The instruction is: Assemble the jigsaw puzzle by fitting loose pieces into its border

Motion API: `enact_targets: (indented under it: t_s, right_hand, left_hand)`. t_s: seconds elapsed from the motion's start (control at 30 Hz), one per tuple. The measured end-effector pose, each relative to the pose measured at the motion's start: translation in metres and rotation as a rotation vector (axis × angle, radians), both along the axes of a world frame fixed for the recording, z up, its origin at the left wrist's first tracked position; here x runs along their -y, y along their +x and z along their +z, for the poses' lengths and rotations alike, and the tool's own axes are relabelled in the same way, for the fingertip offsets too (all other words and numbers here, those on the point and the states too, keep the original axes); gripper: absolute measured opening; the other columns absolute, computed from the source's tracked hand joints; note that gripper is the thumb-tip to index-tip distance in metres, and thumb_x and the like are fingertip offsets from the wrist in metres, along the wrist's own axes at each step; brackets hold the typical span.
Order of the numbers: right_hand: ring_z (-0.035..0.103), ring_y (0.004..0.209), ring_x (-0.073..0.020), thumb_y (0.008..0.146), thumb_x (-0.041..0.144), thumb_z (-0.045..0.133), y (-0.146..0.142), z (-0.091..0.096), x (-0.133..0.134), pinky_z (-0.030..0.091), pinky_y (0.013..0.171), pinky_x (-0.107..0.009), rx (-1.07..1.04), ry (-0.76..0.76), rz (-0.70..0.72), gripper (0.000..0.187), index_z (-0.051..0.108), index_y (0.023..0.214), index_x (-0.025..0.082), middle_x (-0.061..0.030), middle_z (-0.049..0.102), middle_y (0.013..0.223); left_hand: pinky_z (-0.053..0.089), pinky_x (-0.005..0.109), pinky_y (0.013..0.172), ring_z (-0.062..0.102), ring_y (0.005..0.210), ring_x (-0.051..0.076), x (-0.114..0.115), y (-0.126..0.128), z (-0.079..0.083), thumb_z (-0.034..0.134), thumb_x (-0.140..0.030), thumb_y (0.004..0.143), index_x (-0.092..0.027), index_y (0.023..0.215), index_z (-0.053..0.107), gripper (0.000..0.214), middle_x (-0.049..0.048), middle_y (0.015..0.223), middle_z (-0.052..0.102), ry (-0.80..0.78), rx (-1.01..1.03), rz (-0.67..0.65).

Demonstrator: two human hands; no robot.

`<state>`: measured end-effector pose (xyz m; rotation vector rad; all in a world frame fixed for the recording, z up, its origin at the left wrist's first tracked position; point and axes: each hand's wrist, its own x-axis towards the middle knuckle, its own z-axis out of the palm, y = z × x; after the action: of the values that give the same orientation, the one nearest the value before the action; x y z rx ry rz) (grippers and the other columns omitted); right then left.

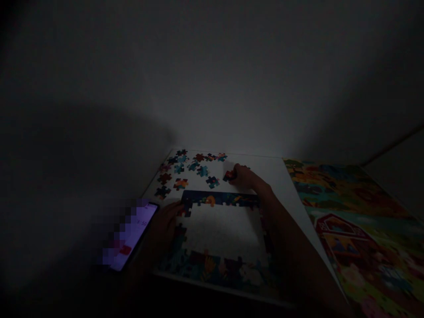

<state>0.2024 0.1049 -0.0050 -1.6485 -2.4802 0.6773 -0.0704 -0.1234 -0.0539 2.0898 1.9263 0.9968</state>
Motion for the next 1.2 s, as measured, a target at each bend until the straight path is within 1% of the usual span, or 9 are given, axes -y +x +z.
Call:
enact_targets:
  t_s: [0.13,0.33,0.43,0.53,0.63,0.8,0.93,1.07,1.2]
  right_hand:
    - [0.063,0.085,-0.0224,0.076,0.029,0.072,-0.003,-0.001,0.004,0.043,0.067,-0.028,-0.036,0.027,-0.013,0.034,0.051,0.100,0.020,-0.0103,0.069,0.096]
    - [0.062,0.083,-0.0213,0.074,0.026,0.070,-0.005,-0.005,0.009,0.044,0.068,-0.029,-0.152,0.072,-0.028,0.029,0.049,0.095,0.022,-0.0081,0.068,0.093]
    - [0.062,0.083,-0.0199,0.074,0.022,0.065,-0.007,-0.003,0.011,0.045,0.070,-0.029,-0.262,0.054,0.020,0.024,0.049,0.091,0.022,-0.0062,0.068,0.092]
    - [0.060,0.078,-0.0182,0.077,0.026,0.061,-0.012,0.001,0.019,0.045,0.070,-0.030,-0.367,0.043,0.087,0.017,0.048,0.088,0.022,-0.0036,0.066,0.086]
    - [0.058,0.075,-0.0167,0.079,0.034,0.060,-0.024,0.005,0.033,0.045,0.067,-0.029,-0.487,-0.037,0.152,0.019,0.047,0.088,0.023,-0.0016,0.063,0.084]
    - [0.058,0.078,-0.0165,0.078,0.037,0.065,-0.048,0.007,0.061,0.047,0.069,-0.030,-0.687,-0.295,0.237,0.026,0.044,0.088,0.023,-0.0018,0.062,0.088]
    - [0.055,0.070,-0.0145,0.075,0.045,0.069,-0.064,0.002,0.077,0.045,0.064,-0.029,-0.795,-0.452,0.268,0.036,0.042,0.085,0.024,0.0015,0.057,0.079]
    - [0.048,0.061,-0.0118,0.073,0.049,0.072,-0.076,-0.013,0.086,0.039,0.056,-0.026,-0.807,-0.497,0.256,0.040,0.043,0.086,0.024,0.0045,0.053,0.071]
    - [0.050,0.064,-0.0119,0.072,0.048,0.074,-0.083,-0.026,0.093,0.040,0.058,-0.027,-0.865,-0.503,0.214,0.041,0.044,0.085,0.023,0.0032,0.055,0.076]
  left_hand:
    - [0.045,0.048,0.106,0.055,0.125,0.023,0.000,-0.002,-0.002,0.037,-0.010,0.088,-0.020,0.126,0.062,0.046,0.0077,0.134,0.062,-0.022,-0.043,-0.036]
    - [0.044,0.048,0.108,0.053,0.127,0.024,0.001,0.002,0.004,0.038,-0.005,0.084,-0.019,0.124,0.063,0.049,0.0086,0.136,0.060,-0.056,-0.069,-0.047]
    - [0.043,0.047,0.109,0.051,0.129,0.023,0.002,0.004,0.004,0.037,-0.003,0.084,-0.019,0.124,0.064,0.051,0.0081,0.138,0.059,-0.067,-0.065,-0.023]
    - [0.042,0.047,0.110,0.050,0.130,0.022,0.002,0.005,0.003,0.039,-0.004,0.085,-0.020,0.127,0.062,0.051,0.0073,0.139,0.058,-0.073,-0.053,-0.019]
    - [0.042,0.048,0.110,0.050,0.130,0.022,0.002,0.005,0.002,0.040,-0.004,0.085,-0.021,0.131,0.059,0.052,0.0077,0.139,0.059,-0.056,-0.030,-0.023]
    - [0.044,0.048,0.108,0.052,0.129,0.022,0.003,0.006,0.001,0.039,-0.003,0.085,-0.019,0.134,0.056,0.055,0.0083,0.138,0.059,-0.004,-0.014,-0.025]
    - [0.045,0.048,0.107,0.054,0.127,0.022,0.002,0.006,0.002,0.040,-0.003,0.084,-0.019,0.133,0.057,0.054,0.0090,0.135,0.061,0.007,-0.006,-0.019]
    - [0.045,0.047,0.108,0.054,0.128,0.023,0.003,0.005,0.003,0.039,-0.003,0.084,-0.017,0.133,0.057,0.054,0.0103,0.135,0.061,-0.008,0.011,-0.017]
    - [0.045,0.047,0.108,0.054,0.128,0.022,0.002,0.004,0.004,0.037,-0.001,0.082,-0.017,0.133,0.056,0.057,0.0098,0.136,0.061,-0.026,0.023,-0.036]
